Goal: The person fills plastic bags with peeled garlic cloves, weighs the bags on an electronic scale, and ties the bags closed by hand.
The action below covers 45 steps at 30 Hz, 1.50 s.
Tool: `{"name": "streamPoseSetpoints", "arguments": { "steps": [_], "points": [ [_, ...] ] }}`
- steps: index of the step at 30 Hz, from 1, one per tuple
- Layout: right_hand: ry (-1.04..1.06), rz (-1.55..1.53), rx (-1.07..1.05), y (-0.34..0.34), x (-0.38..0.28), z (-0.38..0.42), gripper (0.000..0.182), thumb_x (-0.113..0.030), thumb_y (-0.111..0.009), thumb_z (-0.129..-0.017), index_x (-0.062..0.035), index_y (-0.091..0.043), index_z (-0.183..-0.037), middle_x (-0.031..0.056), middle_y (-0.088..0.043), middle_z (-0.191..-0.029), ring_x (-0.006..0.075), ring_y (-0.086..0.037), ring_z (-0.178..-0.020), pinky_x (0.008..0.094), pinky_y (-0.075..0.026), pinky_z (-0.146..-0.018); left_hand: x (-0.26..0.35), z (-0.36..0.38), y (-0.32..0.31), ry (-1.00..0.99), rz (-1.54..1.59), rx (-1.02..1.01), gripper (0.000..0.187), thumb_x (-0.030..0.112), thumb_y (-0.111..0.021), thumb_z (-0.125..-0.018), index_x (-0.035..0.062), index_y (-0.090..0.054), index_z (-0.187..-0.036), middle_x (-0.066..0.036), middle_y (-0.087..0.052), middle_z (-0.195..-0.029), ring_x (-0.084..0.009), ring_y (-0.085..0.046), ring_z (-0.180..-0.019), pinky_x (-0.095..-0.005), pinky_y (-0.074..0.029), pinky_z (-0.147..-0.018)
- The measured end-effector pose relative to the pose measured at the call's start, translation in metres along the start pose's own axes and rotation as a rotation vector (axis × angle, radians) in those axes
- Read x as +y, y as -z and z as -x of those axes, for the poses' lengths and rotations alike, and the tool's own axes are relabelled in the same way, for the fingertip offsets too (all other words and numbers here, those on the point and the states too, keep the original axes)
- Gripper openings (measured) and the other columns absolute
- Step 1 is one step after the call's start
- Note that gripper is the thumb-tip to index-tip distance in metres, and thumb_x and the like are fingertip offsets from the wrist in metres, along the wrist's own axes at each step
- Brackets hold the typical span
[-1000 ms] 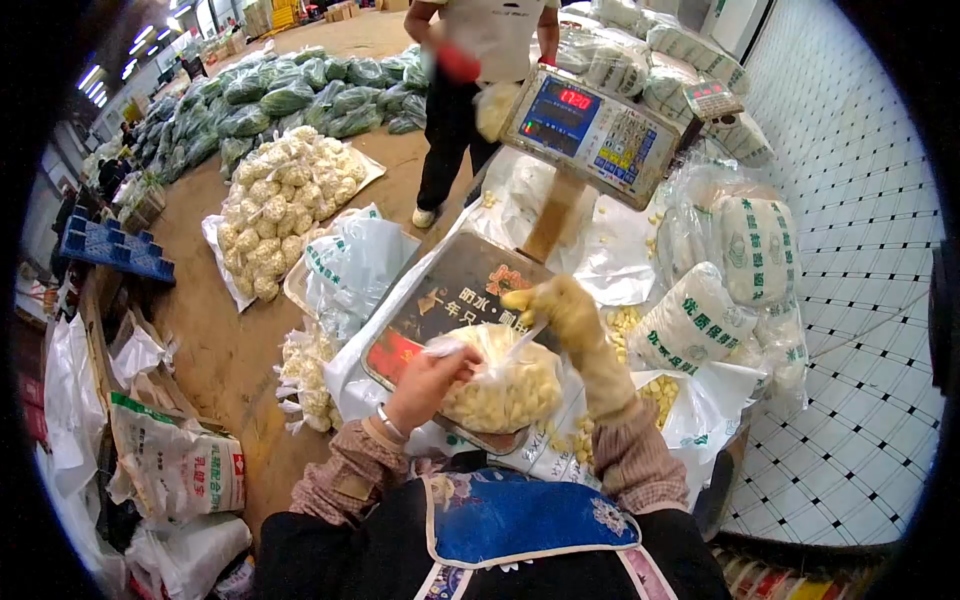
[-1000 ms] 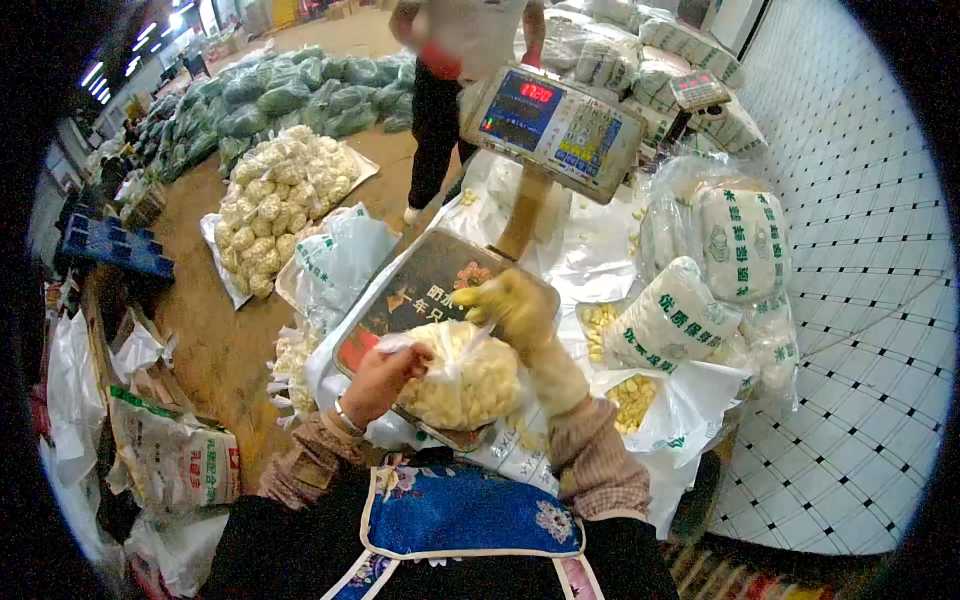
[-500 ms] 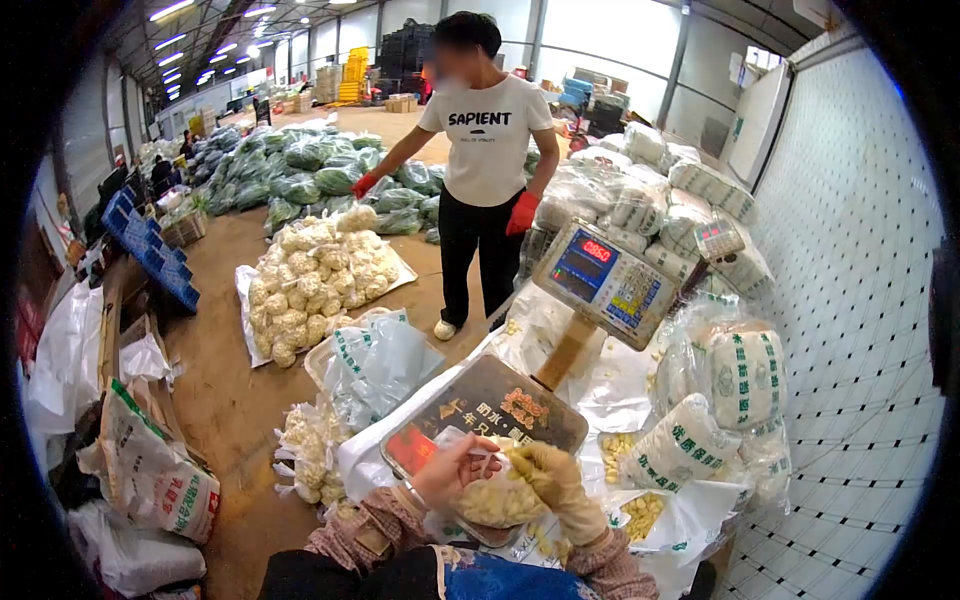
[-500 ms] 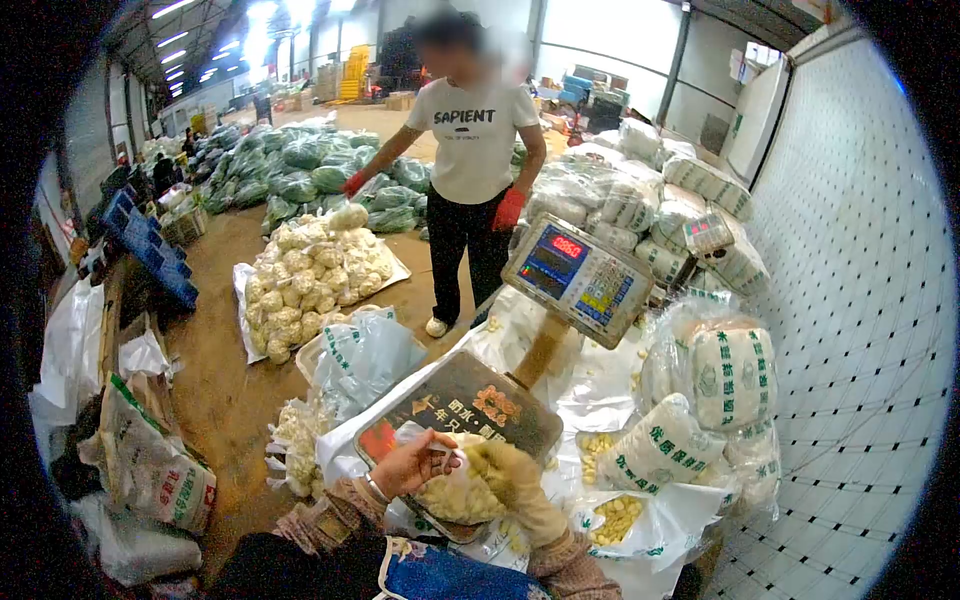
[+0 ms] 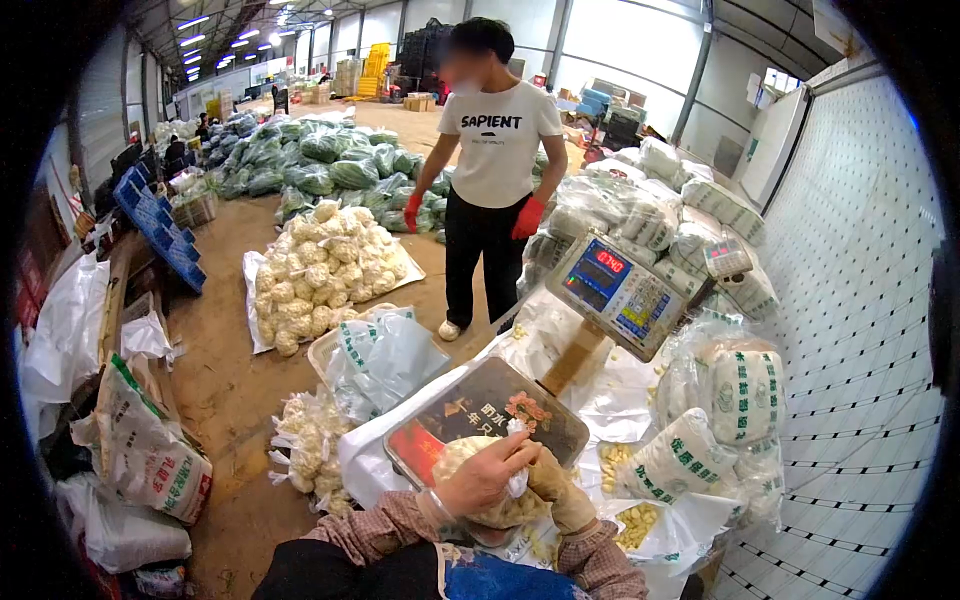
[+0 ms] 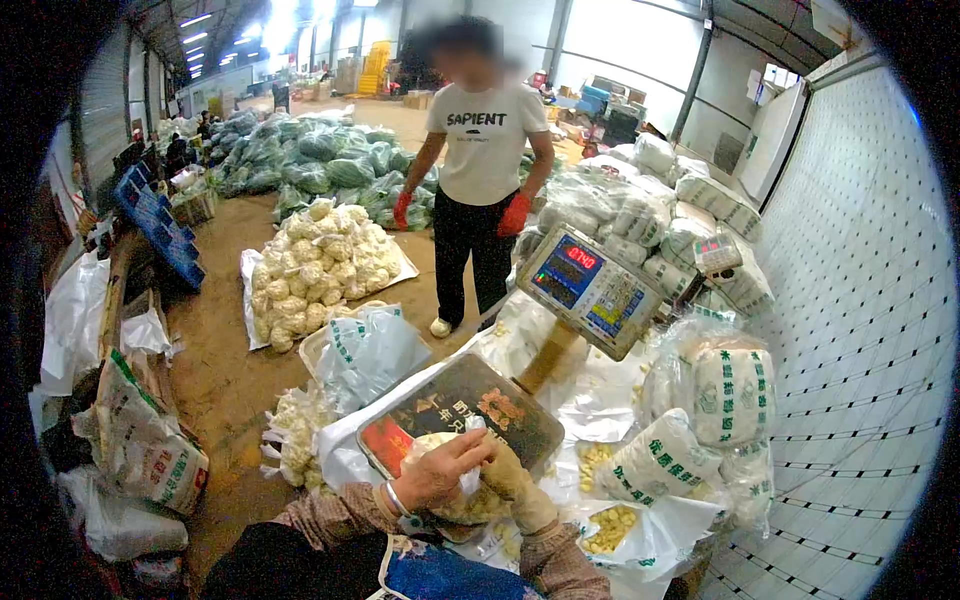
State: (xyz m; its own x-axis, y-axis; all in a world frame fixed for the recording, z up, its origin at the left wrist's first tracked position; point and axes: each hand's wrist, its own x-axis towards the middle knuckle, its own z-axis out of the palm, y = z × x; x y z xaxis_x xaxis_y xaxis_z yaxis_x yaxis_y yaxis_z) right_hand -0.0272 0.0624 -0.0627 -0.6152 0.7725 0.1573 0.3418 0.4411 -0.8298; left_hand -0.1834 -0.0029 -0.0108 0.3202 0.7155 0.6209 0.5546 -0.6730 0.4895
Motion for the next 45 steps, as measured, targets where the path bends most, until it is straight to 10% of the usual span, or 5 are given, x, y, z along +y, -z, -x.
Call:
{"name": "streamPoseSetpoints", "arguments": {
  "steps": [8,12,17,26,45],
  "points": [
    [-0.022,-0.83,0.007,0.006,-0.004,-0.004,0.022,-0.02,-0.054,-0.082,-0.0016,-0.056,-0.094,0.0061,-0.057,-0.091,0.0122,-0.053,-0.079,0.0237,-0.044,-0.063,-0.004,0.021,-0.001,-0.197,0.047,-0.218,0.033,0.014,-0.049,-0.073,0.0089,-0.053,-0.105,-0.014,-0.04,-0.125,-0.0305,-0.032,-0.121,-0.0457,-0.023,-0.1],
    [-0.323,0.56,0.054,0.022,0.035,-0.016,0.019,-0.018,-0.047,-0.077,-0.0068,-0.062,-0.08,0.0129,-0.058,-0.066,0.0302,-0.056,-0.07,0.0371,-0.044,-0.062,-0.04,0.098,-0.033,-0.053,0.302,-0.376,0.019,0.012,-0.048,-0.08,0.0046,-0.053,-0.098,-0.014,-0.049,-0.113,-0.032,-0.039,-0.114,-0.0424,-0.032,-0.093],
    [-0.358,0.023,0.329,0.014,0.038,-0.016,0.019,-0.02,-0.056,-0.076,-0.0035,-0.063,-0.071,0.0085,-0.06,-0.07,0.0184,-0.056,-0.065,0.0306,-0.044,-0.056,-0.042,0.101,-0.041,0.425,0.68,-0.228,0.029,0.026,-0.041,-0.088,0.0017,-0.054,-0.099,-0.015,-0.054,-0.096,-0.0261,-0.053,-0.089,-0.0353,-0.041,-0.078],
    [0.61,0.328,0.16,0.024,-0.115,-0.022,0.007,-0.008,-0.059,-0.076,-0.0045,-0.062,-0.082,0.0062,-0.062,-0.088,0.0211,-0.056,-0.083,0.031,-0.043,-0.076,-0.017,0.017,-0.002,0.541,0.901,-0.065,0.031,0.025,-0.034,-0.091,0.0039,-0.049,-0.073,-0.002,-0.049,-0.061,-0.0107,-0.045,-0.051,-0.0246,-0.038,-0.048],
    [-0.185,-0.409,0.271,0.021,-0.023,0.02,0.019,-0.018,-0.049,-0.087,0.0005,-0.054,-0.086,0.0103,-0.063,-0.084,0.0161,-0.058,-0.075,0.0273,-0.044,-0.074,-0.075,0.34,0.129,1.562,0.142,0.725,0.036,0.03,-0.046,-0.084,0.0061,-0.048,-0.057,0.0,-0.046,-0.048,-0.0118,-0.045,-0.044,-0.026,-0.033,-0.042]
  ]
}}
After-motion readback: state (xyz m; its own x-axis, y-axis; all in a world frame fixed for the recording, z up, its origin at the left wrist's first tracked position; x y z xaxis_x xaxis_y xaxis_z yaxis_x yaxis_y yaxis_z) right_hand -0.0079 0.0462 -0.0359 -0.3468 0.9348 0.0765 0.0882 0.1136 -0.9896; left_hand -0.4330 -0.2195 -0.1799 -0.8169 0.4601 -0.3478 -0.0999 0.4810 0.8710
